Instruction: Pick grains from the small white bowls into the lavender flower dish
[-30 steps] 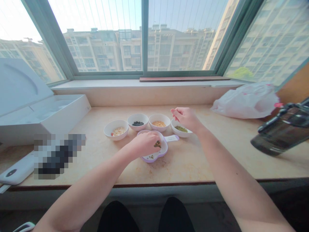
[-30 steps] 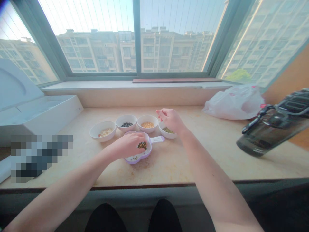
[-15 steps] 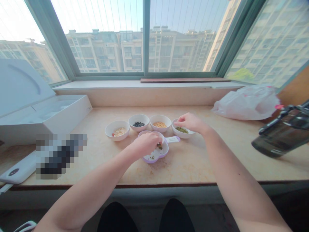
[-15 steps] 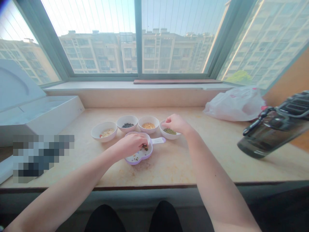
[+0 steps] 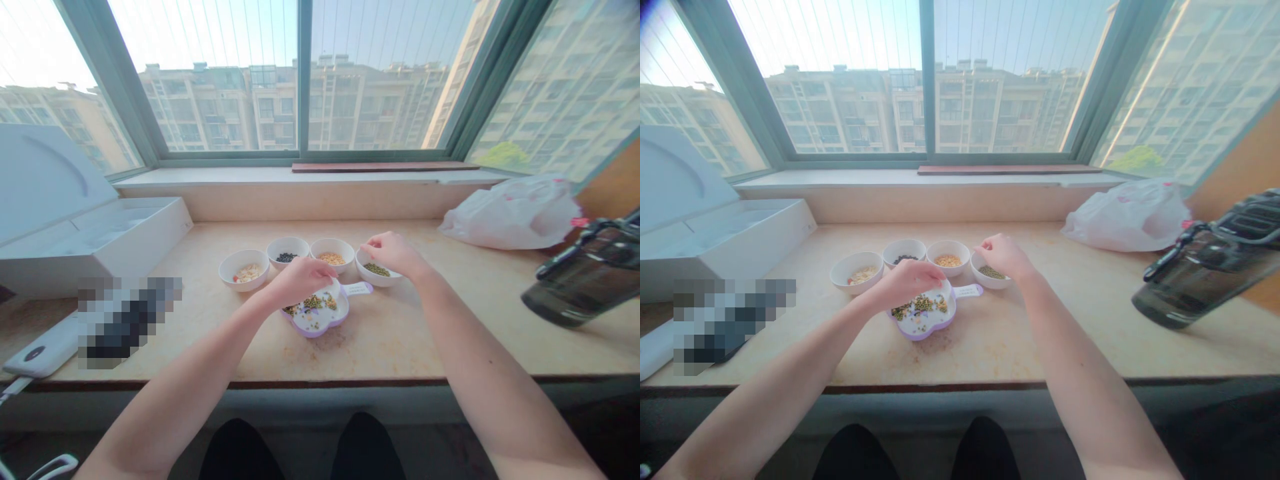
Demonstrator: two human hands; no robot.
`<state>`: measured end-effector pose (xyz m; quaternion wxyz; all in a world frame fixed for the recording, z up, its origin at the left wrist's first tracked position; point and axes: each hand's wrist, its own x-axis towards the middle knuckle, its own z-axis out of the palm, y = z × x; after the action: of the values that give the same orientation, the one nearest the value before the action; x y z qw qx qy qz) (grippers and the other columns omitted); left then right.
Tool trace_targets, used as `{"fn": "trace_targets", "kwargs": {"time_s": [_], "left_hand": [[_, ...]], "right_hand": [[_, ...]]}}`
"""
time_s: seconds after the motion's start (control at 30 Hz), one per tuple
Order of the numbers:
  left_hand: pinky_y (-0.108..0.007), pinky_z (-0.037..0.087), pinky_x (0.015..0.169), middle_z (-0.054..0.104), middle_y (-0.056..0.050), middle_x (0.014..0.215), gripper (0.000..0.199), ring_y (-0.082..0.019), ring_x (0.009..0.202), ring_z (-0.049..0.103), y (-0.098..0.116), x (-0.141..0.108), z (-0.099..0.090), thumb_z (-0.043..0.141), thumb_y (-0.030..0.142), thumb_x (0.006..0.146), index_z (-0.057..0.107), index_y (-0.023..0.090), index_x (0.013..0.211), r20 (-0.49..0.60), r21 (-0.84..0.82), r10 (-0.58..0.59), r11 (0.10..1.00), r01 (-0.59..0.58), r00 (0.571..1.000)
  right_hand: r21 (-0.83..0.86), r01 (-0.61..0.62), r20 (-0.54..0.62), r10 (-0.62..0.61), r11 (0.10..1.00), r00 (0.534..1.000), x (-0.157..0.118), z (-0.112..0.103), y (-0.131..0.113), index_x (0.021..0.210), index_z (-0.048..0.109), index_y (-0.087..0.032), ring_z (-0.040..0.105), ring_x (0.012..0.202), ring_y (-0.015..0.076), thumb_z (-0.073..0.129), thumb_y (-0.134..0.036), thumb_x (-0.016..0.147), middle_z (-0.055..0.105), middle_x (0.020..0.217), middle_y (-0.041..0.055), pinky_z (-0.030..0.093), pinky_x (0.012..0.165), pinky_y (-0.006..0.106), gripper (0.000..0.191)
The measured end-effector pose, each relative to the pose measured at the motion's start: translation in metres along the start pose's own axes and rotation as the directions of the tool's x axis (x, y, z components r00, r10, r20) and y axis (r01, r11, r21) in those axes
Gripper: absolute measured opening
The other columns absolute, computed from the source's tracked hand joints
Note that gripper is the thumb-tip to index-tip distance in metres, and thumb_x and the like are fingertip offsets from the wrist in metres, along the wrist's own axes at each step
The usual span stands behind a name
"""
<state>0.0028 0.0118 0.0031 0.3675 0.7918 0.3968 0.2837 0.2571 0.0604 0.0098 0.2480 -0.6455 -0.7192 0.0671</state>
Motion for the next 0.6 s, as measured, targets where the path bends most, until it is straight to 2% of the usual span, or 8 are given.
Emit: {"fn": "trace_targets", "kwargs": {"time_s": [0.03,0.1,0.2,0.3,0.43,0.5,0.6], "left_hand": [[-0.032,0.054,0.087,0.078,-0.008,0.096,0.015,-0.019,0.089,0.071,0.001,0.000,-0.002,0.066,0.023,0.084,0.076,0.017,0.094,0.004,-0.176,-0.033,0.984,0.033,0.999],[-0.033,0.055,0.088,0.077,-0.009,0.095,0.018,-0.017,0.086,0.071,0.004,0.000,-0.005,0.071,0.024,0.081,0.073,0.014,0.096,0.036,-0.485,-0.085,0.870,0.092,0.996],[-0.033,0.054,0.091,0.075,-0.009,0.094,0.023,-0.013,0.080,0.070,0.009,-0.002,-0.012,0.075,0.021,0.079,0.070,0.012,0.100,0.062,-0.730,-0.118,0.672,0.126,0.991],[-0.033,0.054,0.092,0.074,-0.008,0.094,0.025,-0.012,0.078,0.069,0.011,-0.003,-0.015,0.075,0.017,0.080,0.068,0.013,0.103,0.064,-0.816,-0.144,0.562,0.135,0.988],[-0.032,0.055,0.092,0.074,-0.006,0.092,0.022,-0.012,0.078,0.071,0.012,-0.002,-0.015,0.072,0.014,0.082,0.067,0.014,0.103,0.063,-0.847,-0.162,0.513,0.139,0.985],[-0.032,0.054,0.095,0.074,-0.006,0.093,0.019,-0.012,0.080,0.072,0.012,-0.002,-0.013,0.071,0.014,0.083,0.067,0.013,0.102,0.046,-0.847,-0.167,0.516,0.127,0.985],[-0.034,0.053,0.099,0.075,-0.008,0.097,0.017,-0.013,0.083,0.073,0.009,-0.001,-0.011,0.071,0.015,0.083,0.067,0.013,0.100,-0.002,-0.825,-0.192,0.554,0.107,0.981]], "right_hand": [[0.018,0.007,-0.013,-0.006,1.000,1.000,0.000,0.001,-0.002,0.070,0.074,-0.019,0.064,0.068,0.0207,0.059,-0.040,0.088,0.074,0.071,0.0079,0.040,0.061,0.030,0.032],[0.051,0.007,-0.029,-0.006,0.999,1.000,-0.001,0.003,-0.005,0.070,0.074,-0.019,0.064,0.068,0.0206,0.059,-0.043,0.088,0.073,0.070,0.0074,0.040,0.062,0.030,0.033],[0.092,-0.001,-0.052,0.005,0.996,0.999,-0.001,0.006,-0.009,0.071,0.074,-0.019,0.064,0.068,0.0202,0.061,-0.043,0.087,0.073,0.071,0.0068,0.040,0.062,0.030,0.031],[0.153,0.023,-0.098,-0.007,0.988,0.995,-0.002,0.008,-0.013,0.072,0.074,-0.018,0.062,0.067,0.0196,0.062,-0.043,0.086,0.072,0.069,0.0059,0.040,0.064,0.031,0.031],[0.330,0.108,-0.156,-0.058,0.938,0.986,-0.007,0.007,-0.024,0.076,0.074,-0.017,0.059,0.063,0.0171,0.062,-0.047,0.087,0.068,0.065,0.0044,0.041,0.064,0.030,0.035],[0.483,0.174,-0.146,-0.118,0.858,0.982,-0.012,0.007,-0.032,0.081,0.074,-0.016,0.056,0.061,0.0152,0.062,-0.053,0.087,0.068,0.067,0.0037,0.041,0.060,0.029,0.039],[0.666,0.215,-0.059,-0.237,0.714,0.970,-0.023,0.009,-0.043,0.089,0.074,-0.016,0.053,0.058,0.0126,0.066,-0.059,0.084,0.067,0.070,0.0027,0.039,0.055,0.027,0.044]]}}
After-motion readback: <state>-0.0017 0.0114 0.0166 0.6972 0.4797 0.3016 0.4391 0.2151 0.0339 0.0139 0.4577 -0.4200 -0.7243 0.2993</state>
